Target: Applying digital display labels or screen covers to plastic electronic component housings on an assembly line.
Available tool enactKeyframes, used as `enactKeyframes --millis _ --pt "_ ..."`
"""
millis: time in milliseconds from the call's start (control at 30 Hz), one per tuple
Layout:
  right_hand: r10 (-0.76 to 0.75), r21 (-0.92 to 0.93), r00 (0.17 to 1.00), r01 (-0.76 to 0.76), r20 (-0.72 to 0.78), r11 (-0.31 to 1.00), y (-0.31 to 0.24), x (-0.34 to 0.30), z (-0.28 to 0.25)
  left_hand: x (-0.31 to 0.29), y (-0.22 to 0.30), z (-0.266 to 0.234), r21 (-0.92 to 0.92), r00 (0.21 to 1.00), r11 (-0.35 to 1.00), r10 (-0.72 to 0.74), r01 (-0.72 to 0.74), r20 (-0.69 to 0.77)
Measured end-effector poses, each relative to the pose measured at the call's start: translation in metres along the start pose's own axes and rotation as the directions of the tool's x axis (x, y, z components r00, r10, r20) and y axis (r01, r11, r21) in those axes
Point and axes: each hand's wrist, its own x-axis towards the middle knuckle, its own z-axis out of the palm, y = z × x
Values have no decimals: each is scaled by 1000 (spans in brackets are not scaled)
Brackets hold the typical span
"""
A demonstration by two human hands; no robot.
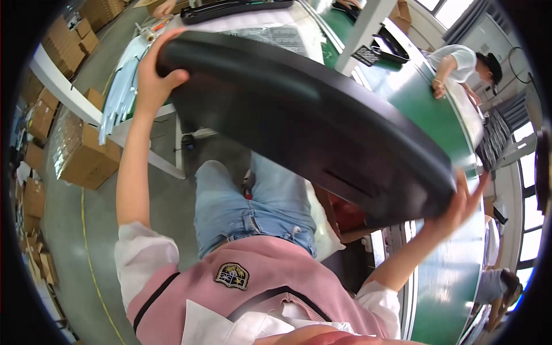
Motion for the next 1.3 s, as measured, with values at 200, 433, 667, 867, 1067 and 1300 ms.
enactKeyframes --millis 200,433,667,867,1067,1300 --pt "112 -35 846 -111 521 993 88 54 212 -57 -64 -96 291 776 726 -526 623 -348" --pt "327 -192 736 -265 593 945 209 68 334 -61 -120 -89 507 619 371 -592 778 -516" --pt "59 -332 818 165 572 929 219 62 353 -6 -120 6 718 980 696 -154 19 124" --pt "-371 -136 813 472 449 871 206 51 350 48 -110 83 727 851 687 -373 -13 369" --pt "226 153 930 -279 291 948 161 32 327 50 -120 72 507 866 844 -377 175 327" --pt "539 -105 623 -594 567 797 148 18 334 54 -105 64 323 925 899 -355 298 137"
